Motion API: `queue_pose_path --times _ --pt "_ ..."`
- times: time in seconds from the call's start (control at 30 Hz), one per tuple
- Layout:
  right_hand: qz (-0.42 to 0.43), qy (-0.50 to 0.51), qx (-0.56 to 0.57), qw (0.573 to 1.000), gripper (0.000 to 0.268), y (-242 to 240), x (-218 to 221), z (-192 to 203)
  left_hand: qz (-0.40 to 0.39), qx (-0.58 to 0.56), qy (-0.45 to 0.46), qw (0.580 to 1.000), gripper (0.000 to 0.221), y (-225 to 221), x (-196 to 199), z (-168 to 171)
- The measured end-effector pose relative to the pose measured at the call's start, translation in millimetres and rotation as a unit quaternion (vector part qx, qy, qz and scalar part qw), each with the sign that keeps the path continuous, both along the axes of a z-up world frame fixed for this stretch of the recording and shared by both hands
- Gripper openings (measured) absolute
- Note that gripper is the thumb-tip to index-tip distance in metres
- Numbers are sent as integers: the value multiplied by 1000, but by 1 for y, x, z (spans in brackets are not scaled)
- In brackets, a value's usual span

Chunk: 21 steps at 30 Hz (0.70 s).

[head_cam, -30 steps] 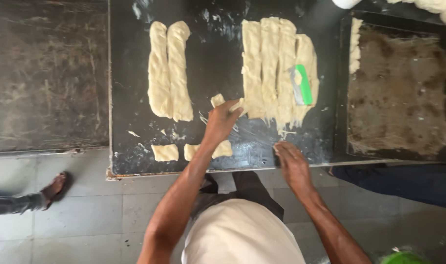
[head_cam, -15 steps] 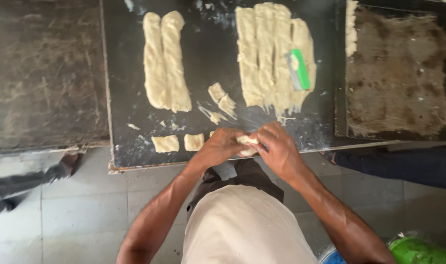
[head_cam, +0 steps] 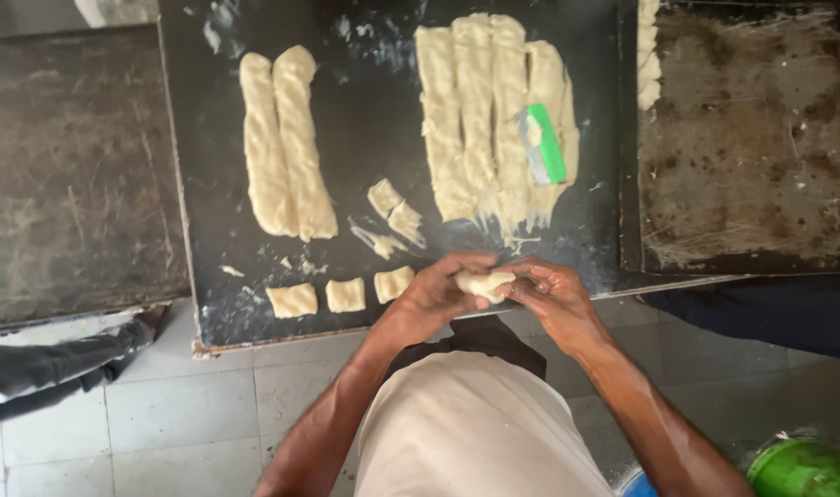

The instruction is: The person uses a scraper to cut small portions of dough from long strips, shapes them into balls by hand, and places them onto a metal tray.

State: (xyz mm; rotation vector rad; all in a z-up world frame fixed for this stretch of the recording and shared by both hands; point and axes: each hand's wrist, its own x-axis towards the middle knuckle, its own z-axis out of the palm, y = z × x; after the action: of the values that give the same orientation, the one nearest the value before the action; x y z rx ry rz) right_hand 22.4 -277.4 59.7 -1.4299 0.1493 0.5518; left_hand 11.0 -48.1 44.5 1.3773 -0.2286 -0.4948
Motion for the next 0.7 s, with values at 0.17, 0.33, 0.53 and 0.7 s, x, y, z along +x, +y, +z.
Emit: queue_pose_path --times 0.17,0.33,0.53,0.7 --pt "145 -393 -330 846 26 -34 19 26 -31 71 55 996 37 -48 32 -10" --pt "145 -537 -401 728 43 -60 32 38 -56 -251 301 918 42 -88 66 -25" --pt "-1 -375 -222 900 25 -126 53 -4 -51 20 -27 998 41 -140 91 17" --pt "-179 64 151 970 19 -174 124 -17 -2 142 -116 983 52 -148 131 57"
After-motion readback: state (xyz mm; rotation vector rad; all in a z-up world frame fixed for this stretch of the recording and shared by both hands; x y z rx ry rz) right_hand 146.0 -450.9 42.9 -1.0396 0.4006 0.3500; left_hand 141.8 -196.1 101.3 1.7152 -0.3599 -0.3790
